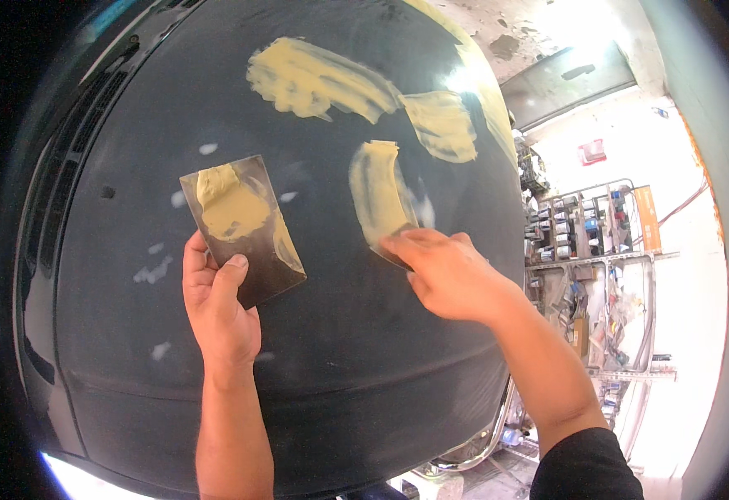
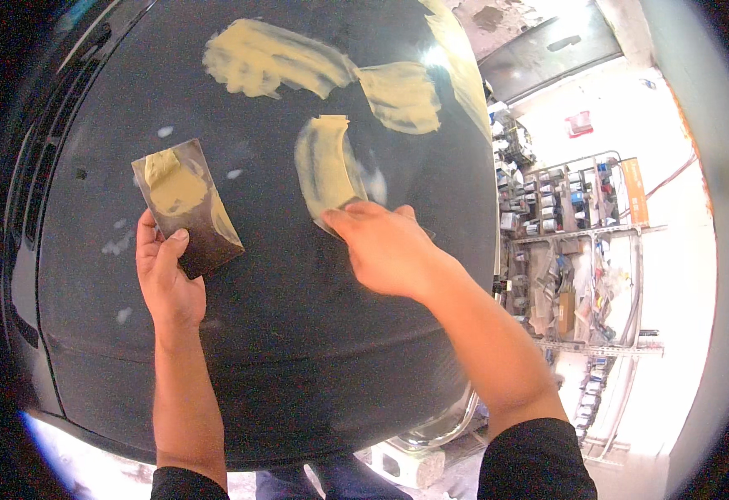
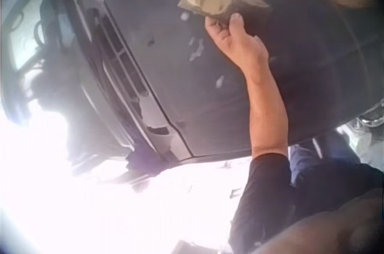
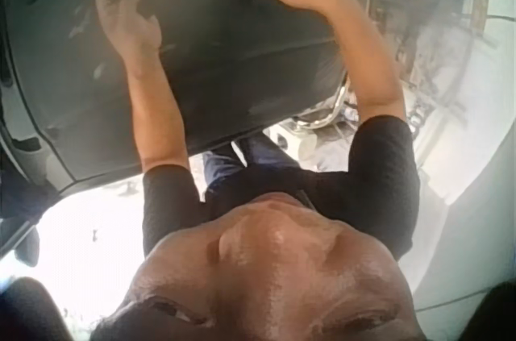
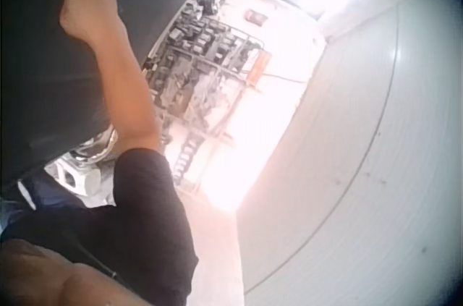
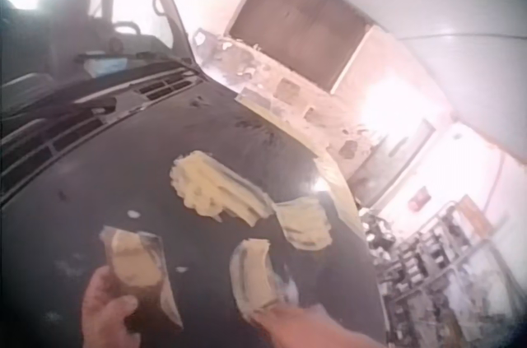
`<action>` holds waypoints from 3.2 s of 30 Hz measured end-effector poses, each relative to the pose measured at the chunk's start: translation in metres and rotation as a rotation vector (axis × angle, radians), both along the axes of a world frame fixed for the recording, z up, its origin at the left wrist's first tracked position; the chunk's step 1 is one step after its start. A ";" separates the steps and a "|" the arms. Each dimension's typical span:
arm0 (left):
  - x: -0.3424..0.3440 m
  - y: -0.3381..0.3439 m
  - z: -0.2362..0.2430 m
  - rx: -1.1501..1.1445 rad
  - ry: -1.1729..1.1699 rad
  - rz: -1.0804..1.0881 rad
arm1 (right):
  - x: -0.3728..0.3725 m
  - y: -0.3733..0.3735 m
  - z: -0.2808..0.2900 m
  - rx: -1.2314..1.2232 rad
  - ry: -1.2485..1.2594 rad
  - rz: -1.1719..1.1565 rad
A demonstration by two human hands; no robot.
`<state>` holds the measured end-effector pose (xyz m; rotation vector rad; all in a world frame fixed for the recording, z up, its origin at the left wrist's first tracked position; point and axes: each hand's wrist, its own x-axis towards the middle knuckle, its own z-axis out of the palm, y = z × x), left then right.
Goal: The person applies a yellowish body filler to the hood of a dark-colored vehicle using a metal spreader and a smaller scraper. They spread the filler across multiple areas of the hood, occasionally transferring material between tools and smoothing the surface.
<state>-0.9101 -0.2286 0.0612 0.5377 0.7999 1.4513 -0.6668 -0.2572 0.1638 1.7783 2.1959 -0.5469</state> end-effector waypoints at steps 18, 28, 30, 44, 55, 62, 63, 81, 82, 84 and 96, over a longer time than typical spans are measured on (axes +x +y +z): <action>0.000 -0.001 0.002 -0.009 -0.061 0.005 | 0.042 0.123 -0.013 -0.049 0.145 -0.201; 0.001 -0.002 0.005 -0.033 -0.033 -0.004 | 0.039 0.006 -0.007 0.072 0.132 -0.147; 0.001 -0.001 0.004 -0.017 -0.022 -0.016 | 0.039 -0.006 -0.004 0.050 0.089 -0.134; 0.004 0.000 0.008 -0.022 -0.018 -0.008 | 0.072 0.136 -0.005 0.046 0.124 -0.193; 0.000 -0.002 -0.003 -0.012 0.019 -0.001 | 0.090 0.052 -0.013 -0.002 0.198 -0.166; 0.004 -0.002 0.008 -0.060 0.013 0.005 | 0.070 -0.010 -0.002 -0.004 0.045 -0.207; 0.004 -0.003 0.008 -0.064 0.015 0.008 | 0.064 -0.010 0.006 -0.073 0.016 -0.268; 0.002 -0.003 0.003 -0.043 -0.029 0.011 | 0.113 0.071 -0.015 -0.030 0.231 -0.448; 0.002 -0.003 0.004 -0.053 -0.012 0.016 | 0.110 0.057 -0.013 -0.037 0.224 -0.474; 0.003 -0.003 0.005 -0.067 0.021 0.024 | 0.107 0.031 -0.014 -0.020 0.247 -0.484; 0.005 -0.003 0.006 -0.045 0.017 0.024 | 0.105 0.058 -0.003 0.139 0.263 -0.666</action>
